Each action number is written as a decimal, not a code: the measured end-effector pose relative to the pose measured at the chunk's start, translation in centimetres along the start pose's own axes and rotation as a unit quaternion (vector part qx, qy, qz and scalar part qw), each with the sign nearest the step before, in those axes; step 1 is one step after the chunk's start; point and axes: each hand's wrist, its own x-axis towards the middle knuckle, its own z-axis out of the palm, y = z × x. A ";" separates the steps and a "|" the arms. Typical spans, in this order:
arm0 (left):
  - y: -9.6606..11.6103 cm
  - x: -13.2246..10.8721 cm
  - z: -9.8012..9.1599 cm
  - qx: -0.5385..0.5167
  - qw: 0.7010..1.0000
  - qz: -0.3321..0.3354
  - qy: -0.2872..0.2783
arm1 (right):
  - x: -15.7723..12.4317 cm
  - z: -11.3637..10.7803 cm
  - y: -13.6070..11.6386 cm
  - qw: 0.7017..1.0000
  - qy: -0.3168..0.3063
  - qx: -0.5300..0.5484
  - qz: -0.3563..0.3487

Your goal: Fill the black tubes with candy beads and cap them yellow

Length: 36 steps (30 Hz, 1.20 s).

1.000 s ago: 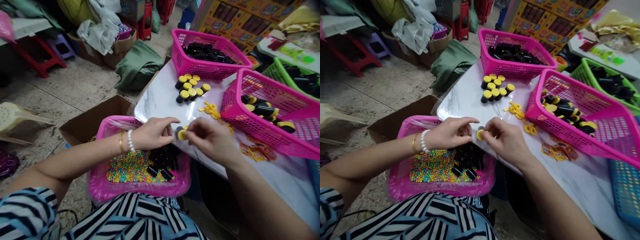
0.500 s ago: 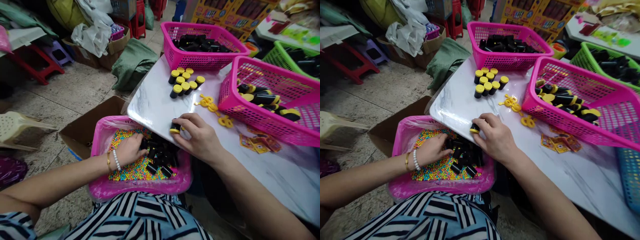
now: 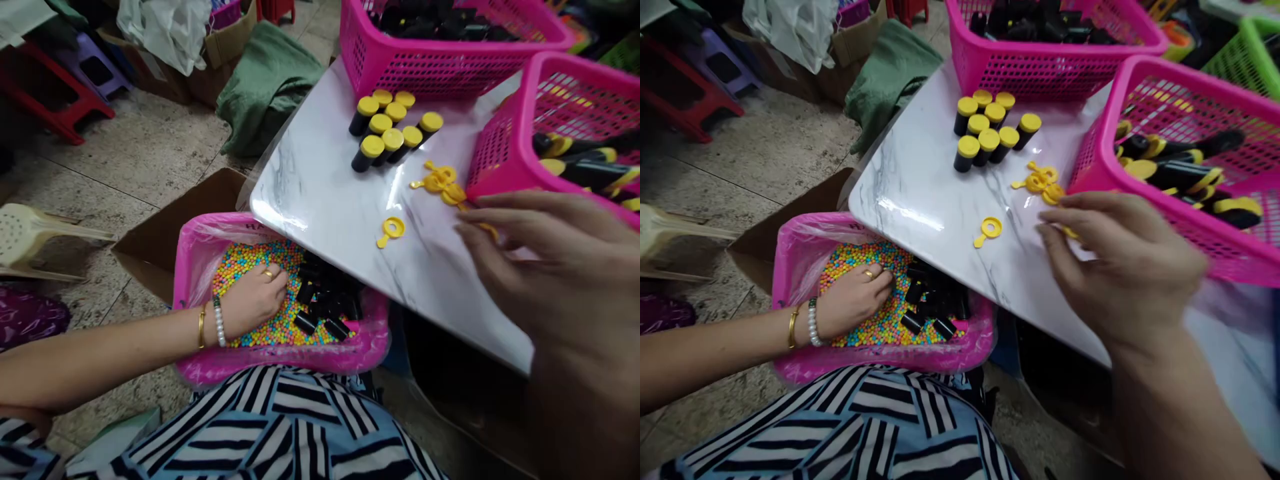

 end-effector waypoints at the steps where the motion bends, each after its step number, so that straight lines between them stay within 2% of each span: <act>1: 0.3 0.1 0.2 -0.013 1.000 0.018 -0.017 | -0.1 0.5 -1.6 1.000 0.004 0.000 -0.026; 4: 0.6 0.4 0.3 -0.070 0.994 0.035 -0.077 | -0.1 1.8 -4.0 0.996 -0.023 0.034 -0.078; 9: -1.1 0.4 -0.2 -0.254 0.956 -0.019 -0.145 | 0.1 2.2 -3.5 0.975 -0.142 0.134 -0.106; 11: -1.2 0.1 -0.1 -0.272 0.950 -0.013 -0.153 | 0.2 2.2 -3.6 0.977 -0.133 0.137 -0.095; 13: -0.5 0.0 0.2 -0.227 0.961 -0.004 -0.155 | 0.3 2.1 -3.9 0.986 -0.103 0.115 -0.067; 16: 1.3 -0.1 0.5 -0.145 0.977 0.053 -0.145 | 0.5 2.1 -4.7 0.992 -0.070 0.096 -0.046; 18: 2.3 -0.2 0.6 -0.132 0.976 0.117 -0.128 | 0.6 2.1 -5.1 0.992 -0.062 0.093 -0.057; 20: 2.7 -0.1 0.5 -0.140 0.972 0.142 -0.120 | 0.6 2.1 -5.4 0.992 -0.060 0.091 -0.071; 22: 2.3 -0.1 0.5 -0.174 0.970 0.115 -0.127 | 0.7 2.0 -5.4 0.991 -0.067 0.095 -0.071; 24: 1.2 -0.1 0.5 -0.244 0.960 0.058 -0.126 | 0.7 2.0 -5.1 0.989 -0.082 0.104 -0.065; 29: -1.5 -0.1 0.0 -0.451 0.889 -0.047 -0.071 | 0.1 2.4 -3.8 0.969 -0.160 0.140 -0.129; 31: -1.9 0.1 -0.8 -0.500 0.862 -0.061 -0.053 | -0.2 2.6 -3.7 0.970 -0.157 0.140 -0.120; 33: -2.0 0.7 -2.2 -0.526 0.848 -0.056 -0.024 | -0.3 2.8 -3.8 0.975 -0.143 0.136 -0.098; 36: -2.4 2.6 -5.1 -0.514 0.857 -0.028 0.032 | 0.1 2.7 -4.1 0.969 -0.168 0.148 -0.104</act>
